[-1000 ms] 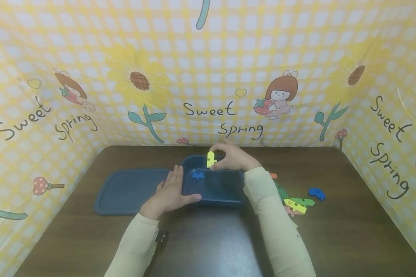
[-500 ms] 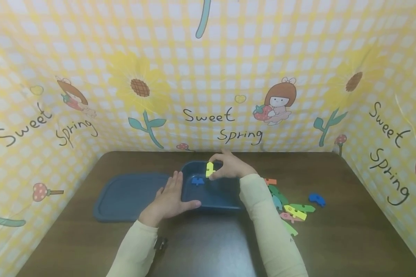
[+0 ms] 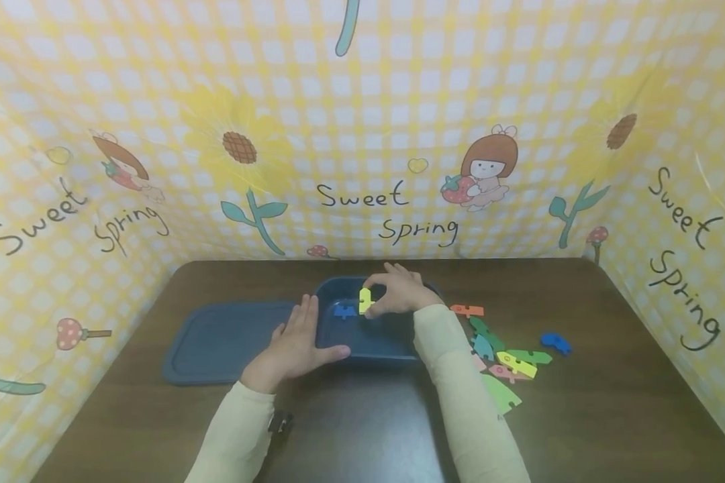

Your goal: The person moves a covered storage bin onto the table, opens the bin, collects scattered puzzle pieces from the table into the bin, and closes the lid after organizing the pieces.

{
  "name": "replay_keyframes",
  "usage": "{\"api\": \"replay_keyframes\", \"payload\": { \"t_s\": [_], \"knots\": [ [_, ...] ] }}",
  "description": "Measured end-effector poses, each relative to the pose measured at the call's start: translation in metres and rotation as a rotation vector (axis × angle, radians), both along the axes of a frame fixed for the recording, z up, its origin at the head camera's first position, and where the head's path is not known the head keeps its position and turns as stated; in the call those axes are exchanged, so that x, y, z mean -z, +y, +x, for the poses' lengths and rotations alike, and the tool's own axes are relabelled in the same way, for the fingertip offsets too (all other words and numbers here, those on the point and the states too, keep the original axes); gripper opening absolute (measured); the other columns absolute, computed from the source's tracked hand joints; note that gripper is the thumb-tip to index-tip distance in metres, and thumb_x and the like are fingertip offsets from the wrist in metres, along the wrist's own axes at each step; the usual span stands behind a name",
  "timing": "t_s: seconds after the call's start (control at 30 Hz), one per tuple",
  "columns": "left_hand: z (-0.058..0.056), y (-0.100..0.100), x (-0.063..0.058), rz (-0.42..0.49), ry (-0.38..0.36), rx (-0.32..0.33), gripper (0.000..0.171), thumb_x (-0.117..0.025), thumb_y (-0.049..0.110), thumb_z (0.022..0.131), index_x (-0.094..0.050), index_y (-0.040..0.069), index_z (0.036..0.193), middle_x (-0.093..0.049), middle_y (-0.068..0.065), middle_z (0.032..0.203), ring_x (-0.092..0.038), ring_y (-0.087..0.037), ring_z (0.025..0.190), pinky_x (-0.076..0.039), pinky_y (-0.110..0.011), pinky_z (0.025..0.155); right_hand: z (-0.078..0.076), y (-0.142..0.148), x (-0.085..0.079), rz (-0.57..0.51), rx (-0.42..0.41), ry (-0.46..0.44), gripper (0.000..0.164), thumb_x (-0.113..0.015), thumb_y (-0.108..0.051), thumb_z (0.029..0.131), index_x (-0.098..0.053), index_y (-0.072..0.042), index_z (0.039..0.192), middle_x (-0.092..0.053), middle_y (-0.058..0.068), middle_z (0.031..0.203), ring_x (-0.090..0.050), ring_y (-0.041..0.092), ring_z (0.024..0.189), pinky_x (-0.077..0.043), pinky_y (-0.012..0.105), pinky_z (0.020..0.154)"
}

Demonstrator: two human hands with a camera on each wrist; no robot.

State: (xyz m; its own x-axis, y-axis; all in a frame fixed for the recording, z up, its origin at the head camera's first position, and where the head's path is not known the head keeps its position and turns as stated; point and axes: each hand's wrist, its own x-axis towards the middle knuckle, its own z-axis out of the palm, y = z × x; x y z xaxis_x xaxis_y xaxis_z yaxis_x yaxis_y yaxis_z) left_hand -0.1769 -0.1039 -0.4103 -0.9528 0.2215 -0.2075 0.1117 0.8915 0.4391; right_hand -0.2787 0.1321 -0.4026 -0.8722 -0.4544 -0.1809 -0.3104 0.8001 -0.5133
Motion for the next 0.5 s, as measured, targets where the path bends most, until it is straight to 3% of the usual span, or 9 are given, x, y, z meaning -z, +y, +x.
{"api": "replay_keyframes", "payload": {
  "t_s": [0.5],
  "knots": [
    [-0.0019,-0.0002,0.0005,-0.011,-0.005,0.003,0.124,-0.065,0.074,0.083,0.002,0.006,0.162,0.009,-0.013,0.168,0.002,-0.037,0.153,-0.008,-0.066,0.115,-0.0024,-0.0014,0.003,0.061,0.011,0.0,0.056,-0.082,-0.044,0.082,-0.064,-0.029,0.132,-0.015,0.022,0.165,-0.003,0.041,0.152,-0.006,0.062,0.116]
  ]
}}
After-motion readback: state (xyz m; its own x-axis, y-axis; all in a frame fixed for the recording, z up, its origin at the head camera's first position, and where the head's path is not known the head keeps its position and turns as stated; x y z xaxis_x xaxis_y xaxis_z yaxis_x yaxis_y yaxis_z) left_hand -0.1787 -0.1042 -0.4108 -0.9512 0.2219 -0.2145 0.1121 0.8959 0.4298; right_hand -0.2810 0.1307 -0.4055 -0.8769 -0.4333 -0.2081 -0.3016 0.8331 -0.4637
